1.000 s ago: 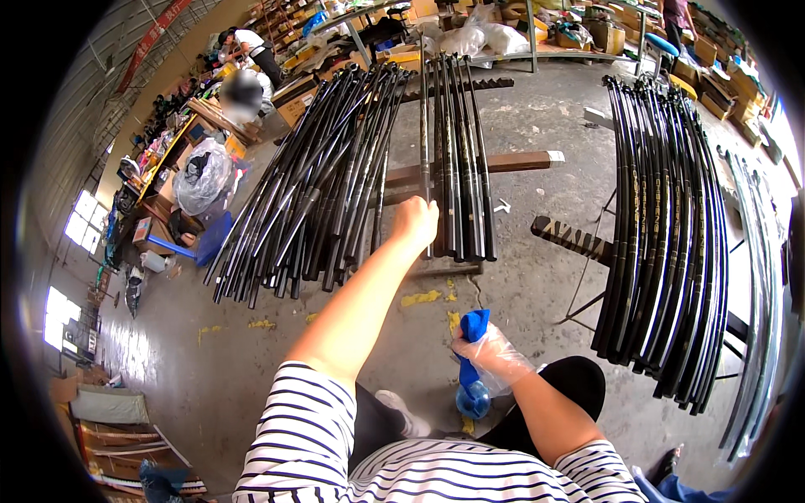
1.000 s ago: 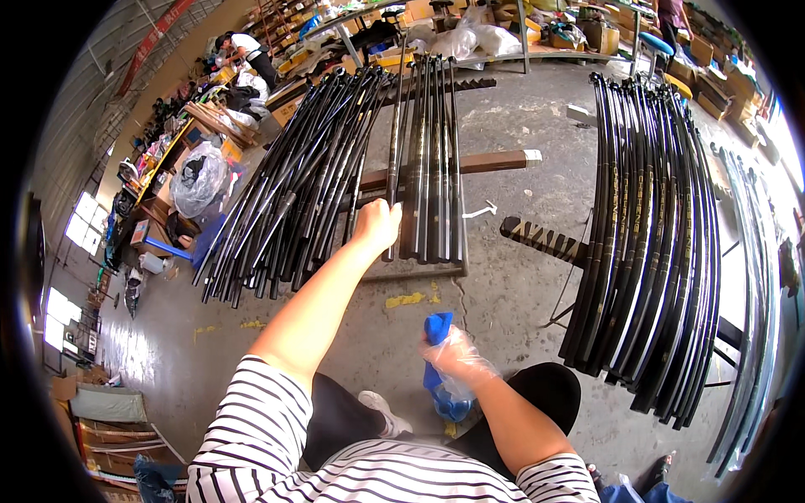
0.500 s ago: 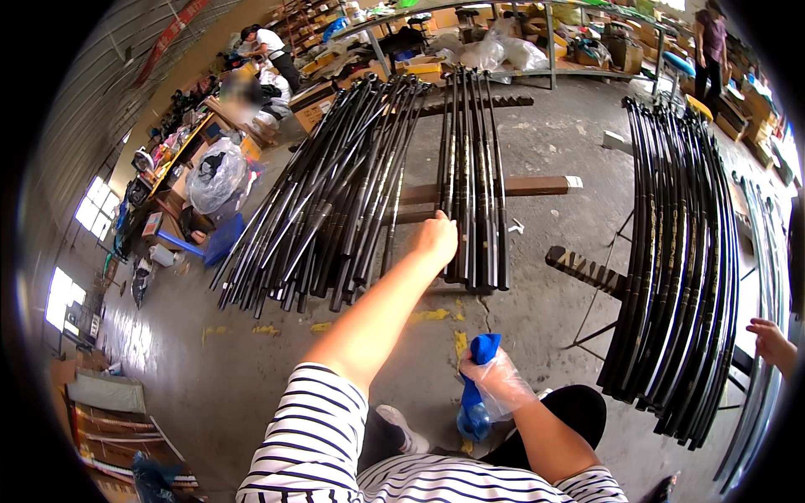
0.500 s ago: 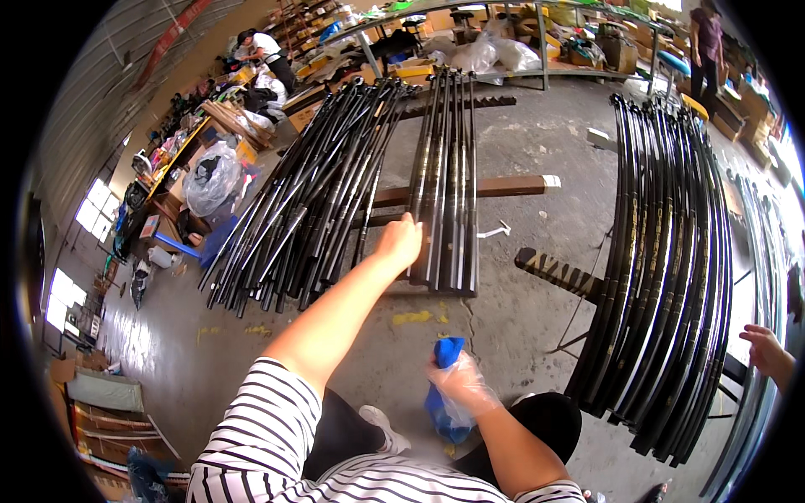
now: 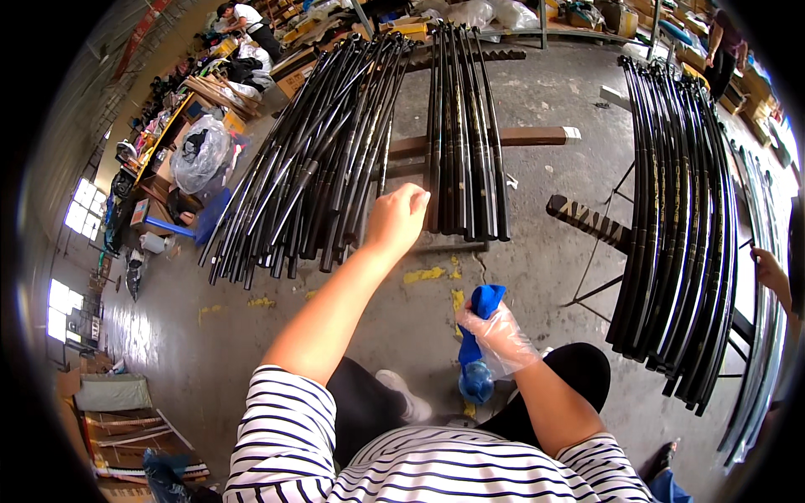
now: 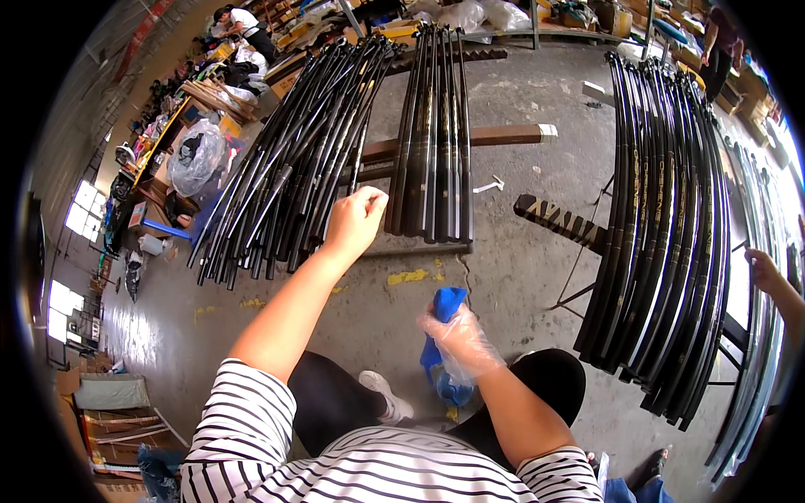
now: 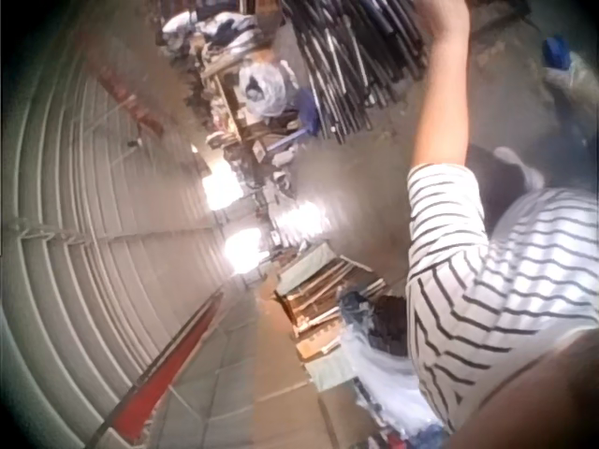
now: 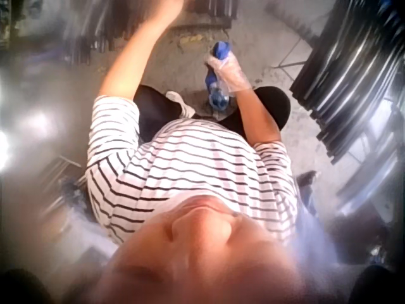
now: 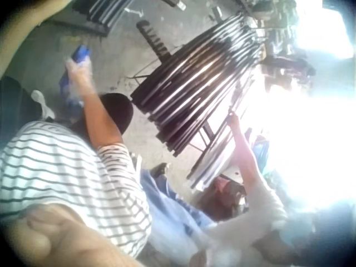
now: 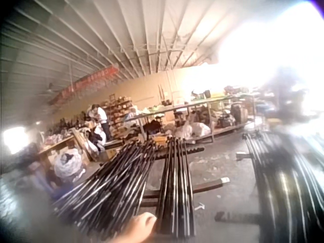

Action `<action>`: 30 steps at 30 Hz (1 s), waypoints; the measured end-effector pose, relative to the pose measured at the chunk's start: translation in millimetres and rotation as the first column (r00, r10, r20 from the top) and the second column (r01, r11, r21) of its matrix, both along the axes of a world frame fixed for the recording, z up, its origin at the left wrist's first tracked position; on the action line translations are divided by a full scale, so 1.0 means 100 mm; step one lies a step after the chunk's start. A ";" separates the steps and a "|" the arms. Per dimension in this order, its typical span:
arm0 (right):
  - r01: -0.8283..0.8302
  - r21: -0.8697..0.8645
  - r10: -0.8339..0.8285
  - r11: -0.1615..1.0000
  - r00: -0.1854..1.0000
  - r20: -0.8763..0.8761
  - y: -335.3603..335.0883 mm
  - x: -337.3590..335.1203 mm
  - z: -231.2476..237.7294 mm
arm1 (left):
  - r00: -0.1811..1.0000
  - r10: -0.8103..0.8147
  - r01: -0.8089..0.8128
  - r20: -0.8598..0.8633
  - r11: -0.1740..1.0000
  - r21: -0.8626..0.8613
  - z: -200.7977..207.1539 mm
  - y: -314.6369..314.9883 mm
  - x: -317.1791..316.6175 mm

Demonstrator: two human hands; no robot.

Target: The person picks up metal rods one by one from a rack and wipes each rod along its length with a blue cloth before placing it back down.

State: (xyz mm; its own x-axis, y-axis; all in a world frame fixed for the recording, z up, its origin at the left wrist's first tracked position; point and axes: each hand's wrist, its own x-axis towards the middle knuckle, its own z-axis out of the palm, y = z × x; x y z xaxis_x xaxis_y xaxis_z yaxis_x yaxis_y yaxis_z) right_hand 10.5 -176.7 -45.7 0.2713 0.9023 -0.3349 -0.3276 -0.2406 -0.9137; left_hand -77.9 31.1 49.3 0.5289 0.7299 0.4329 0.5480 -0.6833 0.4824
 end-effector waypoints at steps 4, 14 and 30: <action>0.016 0.006 -0.016 1.000 0.999 -0.049 0.01 -0.02 0.03 | 0.996 -0.076 0.073 0.041 0.995 0.066 -0.08 -0.41 -0.06; -0.032 0.044 0.029 0.999 0.998 0.060 0.08 -0.06 0.02 | 0.998 -0.047 0.045 0.045 0.998 0.036 -0.53 -0.41 0.08; -0.075 -0.071 0.072 0.995 0.997 -0.038 0.12 -0.07 0.22 | 0.925 0.123 -0.167 -0.358 0.981 -0.095 0.10 -0.10 0.66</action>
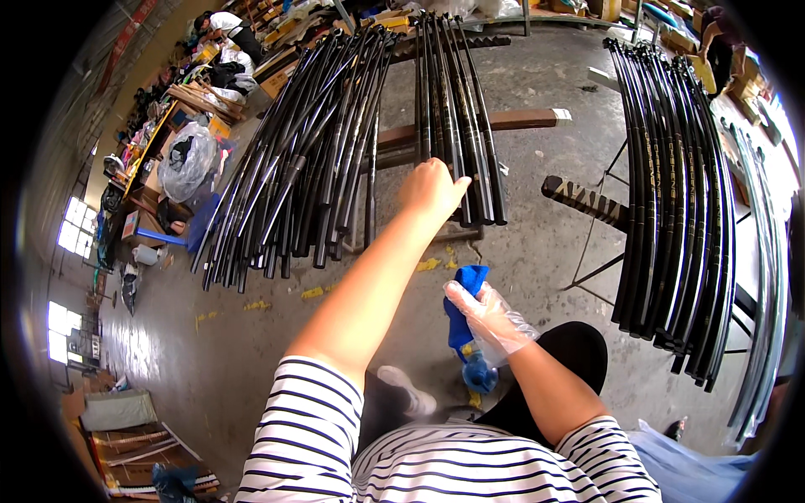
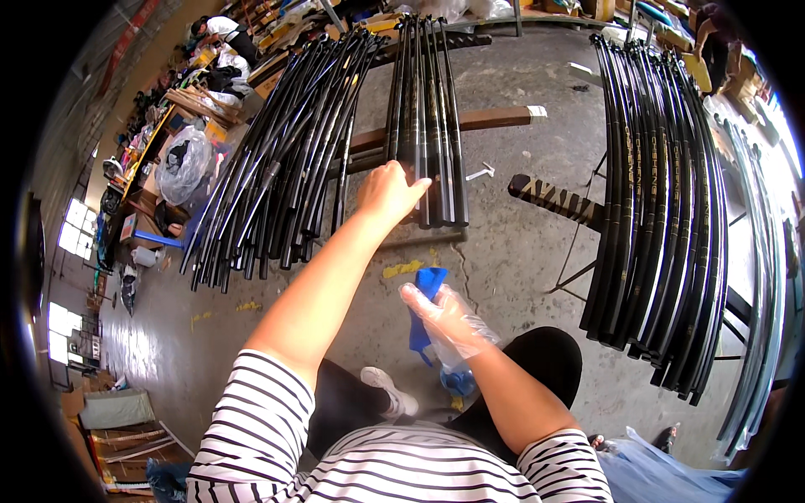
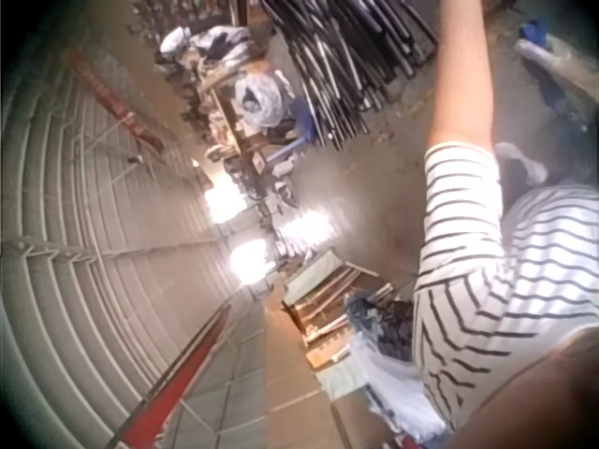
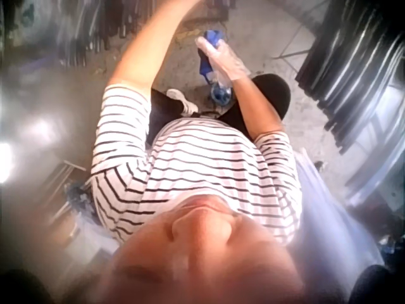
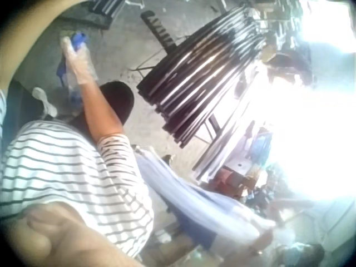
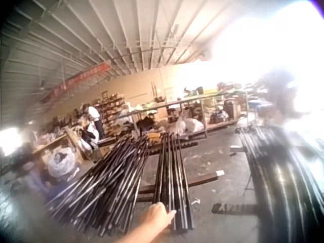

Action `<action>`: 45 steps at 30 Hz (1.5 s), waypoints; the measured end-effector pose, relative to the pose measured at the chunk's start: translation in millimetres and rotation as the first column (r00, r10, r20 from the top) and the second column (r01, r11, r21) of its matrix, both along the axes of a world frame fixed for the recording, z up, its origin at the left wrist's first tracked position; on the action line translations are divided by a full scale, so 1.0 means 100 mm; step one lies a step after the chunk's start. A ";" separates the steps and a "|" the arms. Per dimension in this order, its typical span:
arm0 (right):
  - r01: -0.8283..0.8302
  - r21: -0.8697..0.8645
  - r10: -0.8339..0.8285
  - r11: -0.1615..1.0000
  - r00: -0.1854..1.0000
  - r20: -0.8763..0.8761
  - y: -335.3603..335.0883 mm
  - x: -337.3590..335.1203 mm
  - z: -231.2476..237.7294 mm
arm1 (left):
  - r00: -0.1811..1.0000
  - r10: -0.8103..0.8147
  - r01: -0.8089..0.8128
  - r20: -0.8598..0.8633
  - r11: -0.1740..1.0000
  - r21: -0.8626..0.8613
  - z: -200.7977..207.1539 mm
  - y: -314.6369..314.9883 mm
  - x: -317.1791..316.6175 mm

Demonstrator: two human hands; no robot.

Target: The person picks up metal rods one by one from a rack and wipes each rod along its length with a blue cloth before placing it back down.

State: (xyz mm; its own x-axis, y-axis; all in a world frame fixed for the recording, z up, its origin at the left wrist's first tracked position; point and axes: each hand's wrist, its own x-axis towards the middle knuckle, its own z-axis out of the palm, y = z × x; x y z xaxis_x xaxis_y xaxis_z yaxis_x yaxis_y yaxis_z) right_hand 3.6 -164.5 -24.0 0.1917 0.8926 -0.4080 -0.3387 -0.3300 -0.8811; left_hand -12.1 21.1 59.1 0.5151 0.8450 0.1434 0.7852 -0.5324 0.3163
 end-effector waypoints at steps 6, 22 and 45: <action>0.022 0.027 -0.022 0.999 1.000 -0.004 -0.03 0.01 0.03 | 0.940 0.123 0.075 0.317 0.835 -0.545 0.04 0.33 0.10; 0.633 0.306 -0.374 0.711 0.709 -0.598 -0.30 0.04 0.84 | 0.079 0.248 0.541 0.966 0.803 -0.250 1.08 -1.10 -0.29; 0.558 0.555 -0.409 0.617 0.830 -0.380 -0.64 -0.65 2.08 | -0.226 0.418 0.441 0.880 0.849 -0.290 1.61 -2.07 -1.28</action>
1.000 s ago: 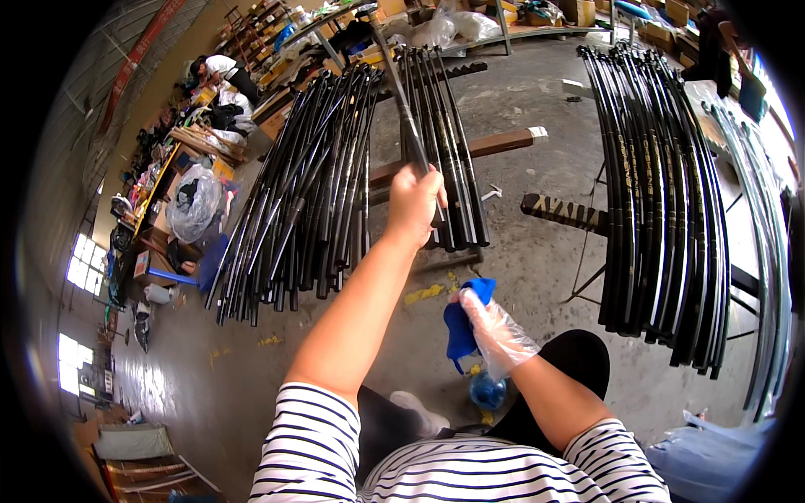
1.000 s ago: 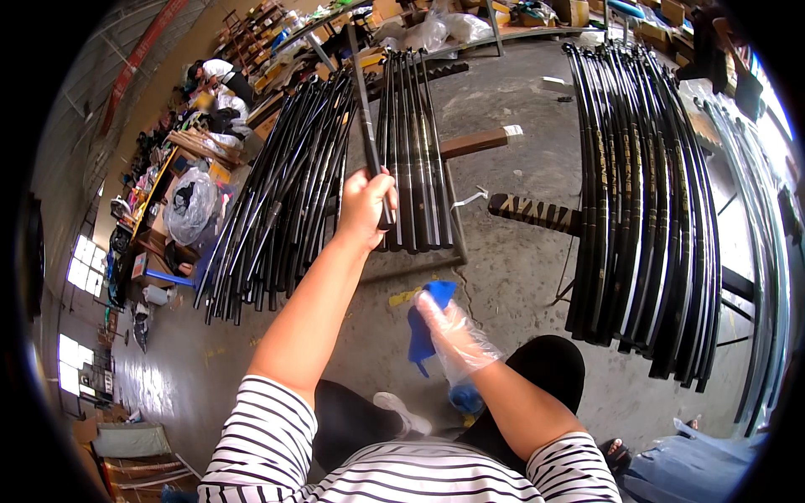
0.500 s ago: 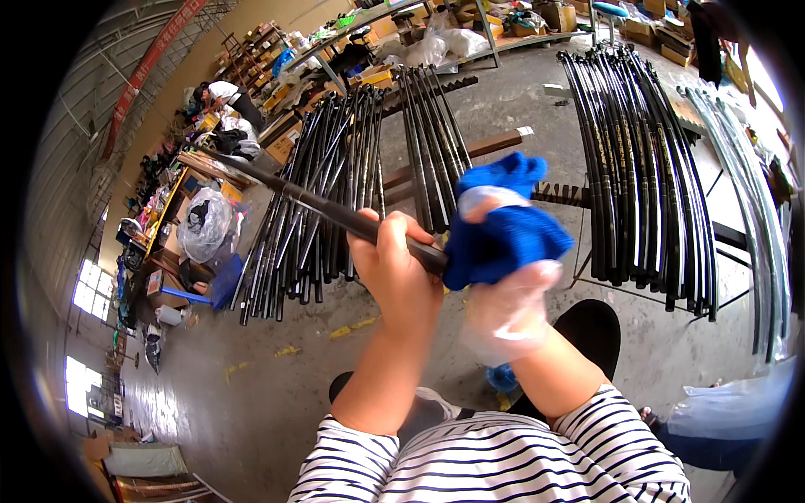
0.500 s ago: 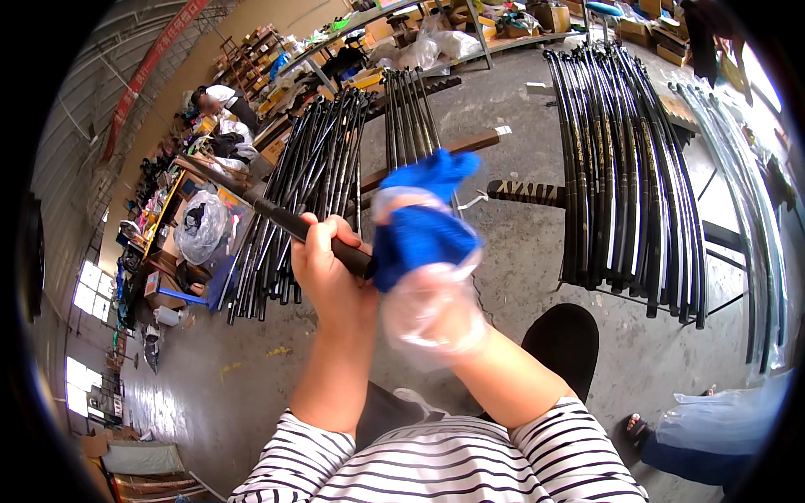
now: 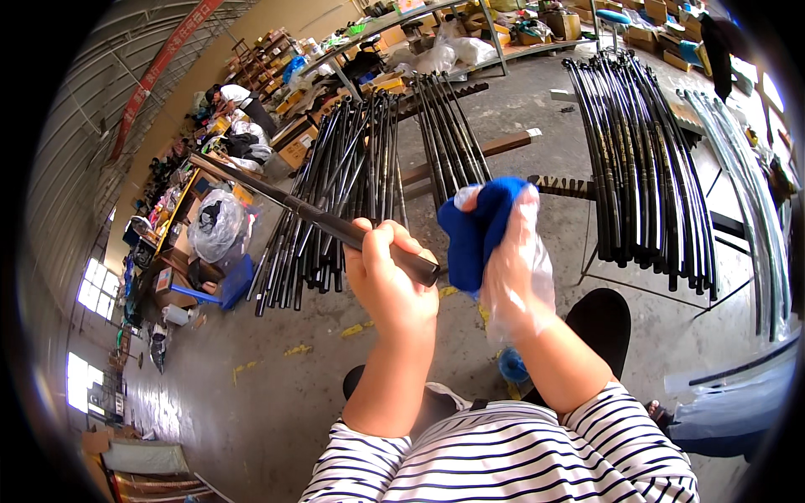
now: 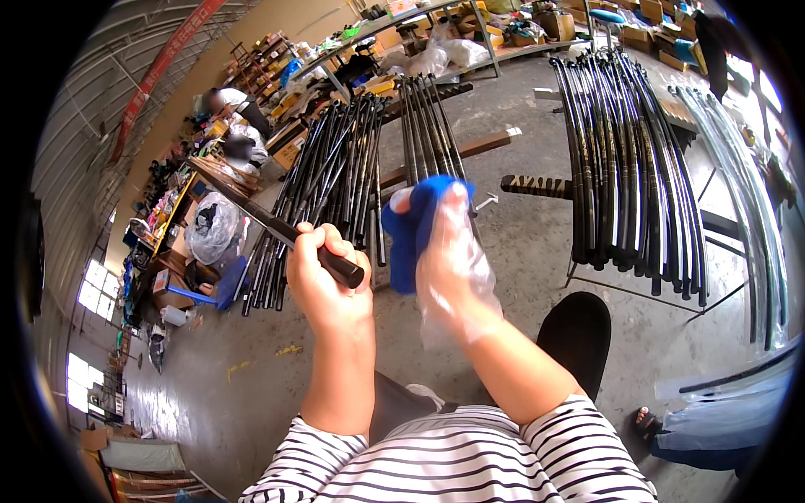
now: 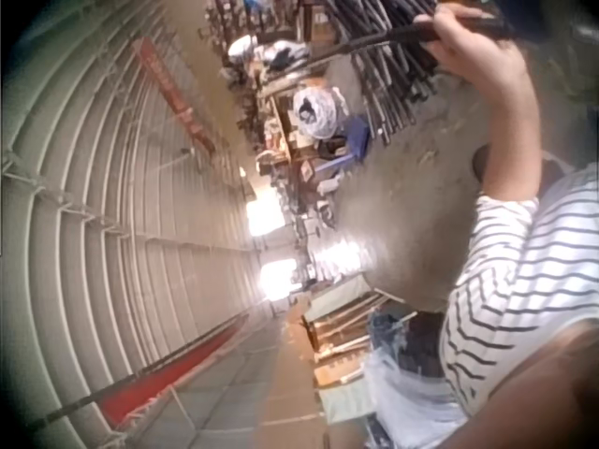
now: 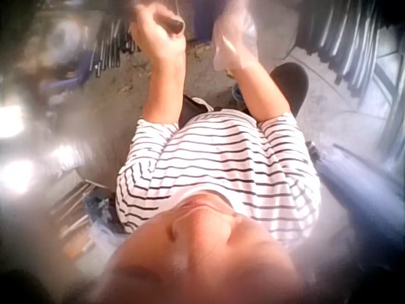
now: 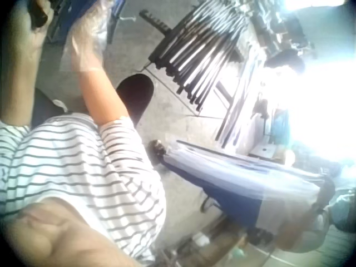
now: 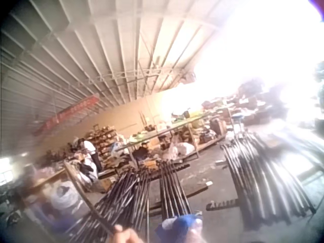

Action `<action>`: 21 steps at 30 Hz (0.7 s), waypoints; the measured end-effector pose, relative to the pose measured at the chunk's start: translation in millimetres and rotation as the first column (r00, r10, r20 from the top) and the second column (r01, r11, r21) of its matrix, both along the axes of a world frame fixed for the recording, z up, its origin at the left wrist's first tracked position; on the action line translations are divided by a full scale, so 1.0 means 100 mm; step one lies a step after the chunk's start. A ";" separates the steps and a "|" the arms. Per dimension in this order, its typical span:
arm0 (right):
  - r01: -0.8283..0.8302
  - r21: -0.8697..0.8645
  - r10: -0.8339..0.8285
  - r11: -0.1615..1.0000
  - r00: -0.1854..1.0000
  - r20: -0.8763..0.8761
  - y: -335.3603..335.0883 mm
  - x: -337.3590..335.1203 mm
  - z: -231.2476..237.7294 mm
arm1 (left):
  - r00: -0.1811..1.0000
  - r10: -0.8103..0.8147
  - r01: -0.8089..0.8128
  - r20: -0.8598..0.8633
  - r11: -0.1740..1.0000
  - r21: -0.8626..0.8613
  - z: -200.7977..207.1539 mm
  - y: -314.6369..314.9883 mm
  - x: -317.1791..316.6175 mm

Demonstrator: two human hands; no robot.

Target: The person picks up metal rods one by one from a rack and wipes each rod along its length with a blue cloth before placing it back down.

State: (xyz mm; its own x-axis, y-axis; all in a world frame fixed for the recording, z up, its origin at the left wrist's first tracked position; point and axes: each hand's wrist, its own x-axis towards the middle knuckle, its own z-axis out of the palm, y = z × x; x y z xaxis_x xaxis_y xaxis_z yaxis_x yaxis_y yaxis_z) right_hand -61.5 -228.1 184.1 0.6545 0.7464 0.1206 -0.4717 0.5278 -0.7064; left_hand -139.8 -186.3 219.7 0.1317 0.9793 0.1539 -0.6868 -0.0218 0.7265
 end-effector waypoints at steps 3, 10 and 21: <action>-0.060 0.177 0.034 0.982 0.988 0.148 -0.08 -0.13 -0.20 | 0.999 -0.028 0.029 0.031 0.999 -0.023 -0.03 0.10 -0.08; 0.130 0.272 -0.274 0.953 0.749 0.603 -0.13 -0.23 -0.22 | 0.996 -0.043 0.031 -0.080 0.989 -0.146 -0.06 0.10 -0.13; 0.179 0.440 -0.475 0.880 0.341 0.812 -0.24 -0.12 0.10 | 0.997 -0.026 0.033 -0.066 0.994 0.104 0.02 -0.23 -0.16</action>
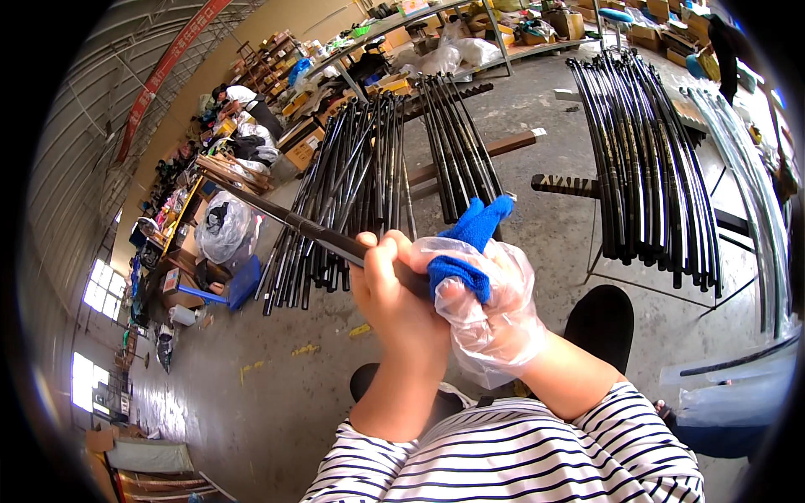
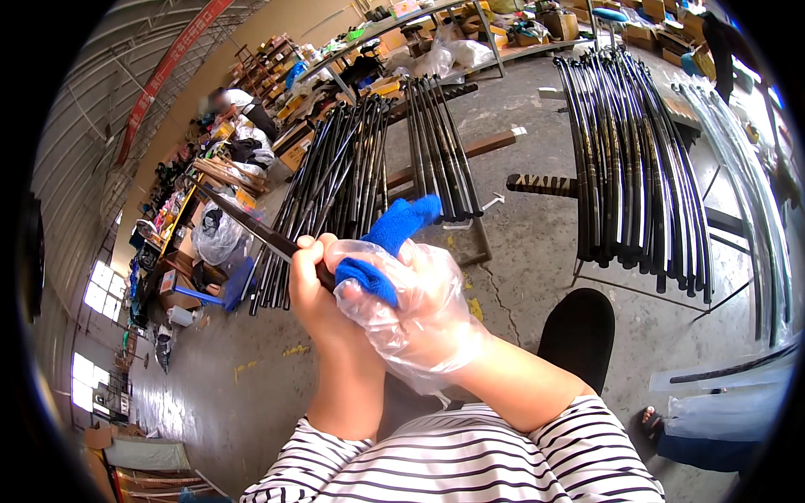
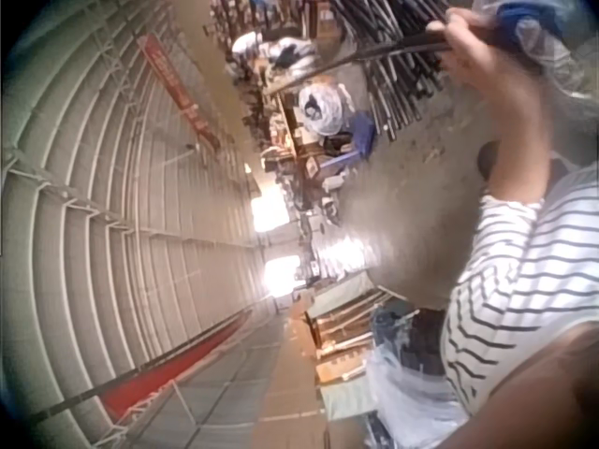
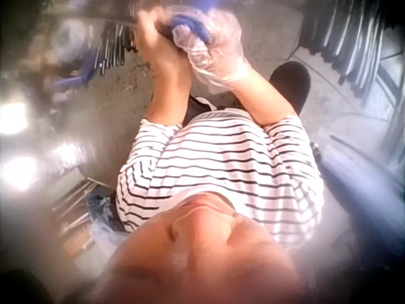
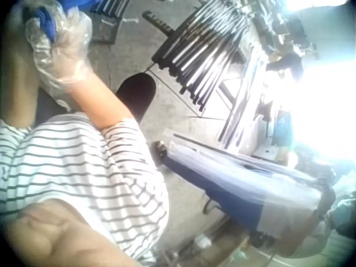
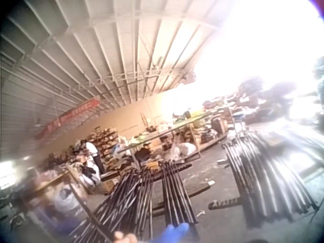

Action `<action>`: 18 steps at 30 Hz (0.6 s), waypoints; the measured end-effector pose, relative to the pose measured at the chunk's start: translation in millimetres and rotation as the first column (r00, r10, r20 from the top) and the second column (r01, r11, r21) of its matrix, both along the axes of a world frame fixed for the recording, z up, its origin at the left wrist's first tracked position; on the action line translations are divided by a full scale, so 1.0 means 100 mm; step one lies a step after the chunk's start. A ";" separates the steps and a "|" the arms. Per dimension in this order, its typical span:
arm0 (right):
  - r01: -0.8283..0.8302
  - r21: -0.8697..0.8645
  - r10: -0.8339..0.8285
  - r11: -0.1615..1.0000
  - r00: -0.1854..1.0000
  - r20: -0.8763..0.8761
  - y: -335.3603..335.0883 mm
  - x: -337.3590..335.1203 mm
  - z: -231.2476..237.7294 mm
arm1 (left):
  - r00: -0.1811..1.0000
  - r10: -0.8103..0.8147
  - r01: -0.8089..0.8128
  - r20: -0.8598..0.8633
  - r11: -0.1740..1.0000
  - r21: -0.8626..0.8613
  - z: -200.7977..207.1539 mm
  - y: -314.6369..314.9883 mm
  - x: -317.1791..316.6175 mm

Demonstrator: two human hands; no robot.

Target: The person picks up metal rods one by one from a rack and wipes each rod along its length with a blue cloth before placing it back down.

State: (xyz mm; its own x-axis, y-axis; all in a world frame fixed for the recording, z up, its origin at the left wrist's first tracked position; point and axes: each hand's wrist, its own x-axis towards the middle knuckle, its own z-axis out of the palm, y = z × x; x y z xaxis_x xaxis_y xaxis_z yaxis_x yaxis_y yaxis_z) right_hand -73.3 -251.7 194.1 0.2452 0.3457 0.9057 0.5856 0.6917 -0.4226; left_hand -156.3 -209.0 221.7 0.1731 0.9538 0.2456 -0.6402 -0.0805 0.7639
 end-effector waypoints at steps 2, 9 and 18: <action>-0.041 -0.094 0.034 0.995 0.997 -0.070 -0.06 -0.05 0.08 | 0.970 0.205 -0.209 -0.129 0.978 -0.014 0.07 -0.06 0.04; -0.478 -0.027 0.348 0.878 0.674 -0.651 0.00 -0.19 -0.16 | 0.994 -0.052 0.064 0.101 0.991 -0.116 0.07 0.11 -0.03; 0.039 -0.165 -0.061 0.985 0.990 -0.129 0.12 -0.11 -0.06 | 0.996 -0.003 0.012 0.089 0.994 -0.106 -0.03 0.18 -0.04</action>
